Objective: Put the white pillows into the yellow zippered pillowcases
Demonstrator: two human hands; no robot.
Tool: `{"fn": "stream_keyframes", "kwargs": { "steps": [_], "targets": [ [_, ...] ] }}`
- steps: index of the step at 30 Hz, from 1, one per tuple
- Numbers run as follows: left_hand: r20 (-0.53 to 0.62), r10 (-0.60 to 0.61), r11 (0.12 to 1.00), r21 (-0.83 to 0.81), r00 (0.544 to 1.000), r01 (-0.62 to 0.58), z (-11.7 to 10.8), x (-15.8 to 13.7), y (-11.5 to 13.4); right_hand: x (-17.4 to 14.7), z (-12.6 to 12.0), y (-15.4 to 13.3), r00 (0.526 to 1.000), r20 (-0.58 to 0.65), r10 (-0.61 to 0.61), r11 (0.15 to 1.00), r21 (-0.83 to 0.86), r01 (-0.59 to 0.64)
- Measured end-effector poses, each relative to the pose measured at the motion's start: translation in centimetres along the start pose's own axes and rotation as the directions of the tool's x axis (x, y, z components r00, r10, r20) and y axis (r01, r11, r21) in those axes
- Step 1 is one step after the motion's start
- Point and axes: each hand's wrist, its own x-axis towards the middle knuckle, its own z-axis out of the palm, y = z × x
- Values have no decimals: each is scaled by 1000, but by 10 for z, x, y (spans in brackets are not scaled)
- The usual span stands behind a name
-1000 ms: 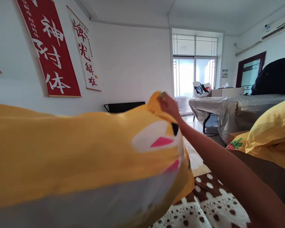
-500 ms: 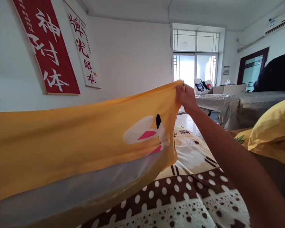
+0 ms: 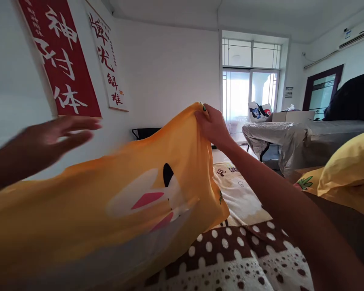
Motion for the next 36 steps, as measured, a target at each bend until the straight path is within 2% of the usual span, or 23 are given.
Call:
{"fn": "stream_keyframes", "kwargs": {
  "steps": [2,4,6,7,11,14,16,18,20,21,22,24,27,31,36],
  "targets": [
    [144,69,991,-124,987,-51,16,8,23,-1,9,-10,996,-32,-79,997,-26,79],
    [315,143,968,-242,938,-67,30,15,50,-2,9,-18,990,-36,-136,987,-85,133],
    [408,176,960,-272,896,-65,42,18,71,-3,4,-24,987,-16,-162,977,-145,158],
    [419,187,961,-265,888,-77,46,17,78,-3,0,-26,987,-2,-160,973,-167,158],
    [363,199,951,-294,910,-91,57,13,85,-9,-16,-19,996,31,-83,988,-130,87],
    [335,140,935,-355,932,-13,59,12,80,-33,-26,3,998,50,26,998,59,-29],
    [321,93,932,-362,943,31,59,14,77,-63,-30,26,984,126,127,968,199,-150],
    [282,57,936,-349,958,47,60,17,75,-101,-32,51,930,279,239,908,275,-316],
    [240,45,956,-292,970,28,61,23,75,-140,-30,73,831,450,329,826,289,-483],
    [222,51,972,-235,974,2,62,26,75,-157,-28,82,796,493,352,786,307,-537],
    [199,65,987,-160,978,-33,64,30,75,-172,-24,87,782,508,362,753,335,-566],
    [151,90,996,5,984,-92,70,37,76,-191,-13,91,800,469,376,715,402,-572],
    [81,71,984,155,994,-83,86,48,79,-203,4,84,835,320,447,749,377,-545],
    [93,74,994,67,993,-80,117,56,88,-208,22,83,829,117,547,822,115,-558],
    [116,113,993,-44,987,-109,147,52,100,-218,22,125,795,-72,603,793,-55,-606]
  ]
}}
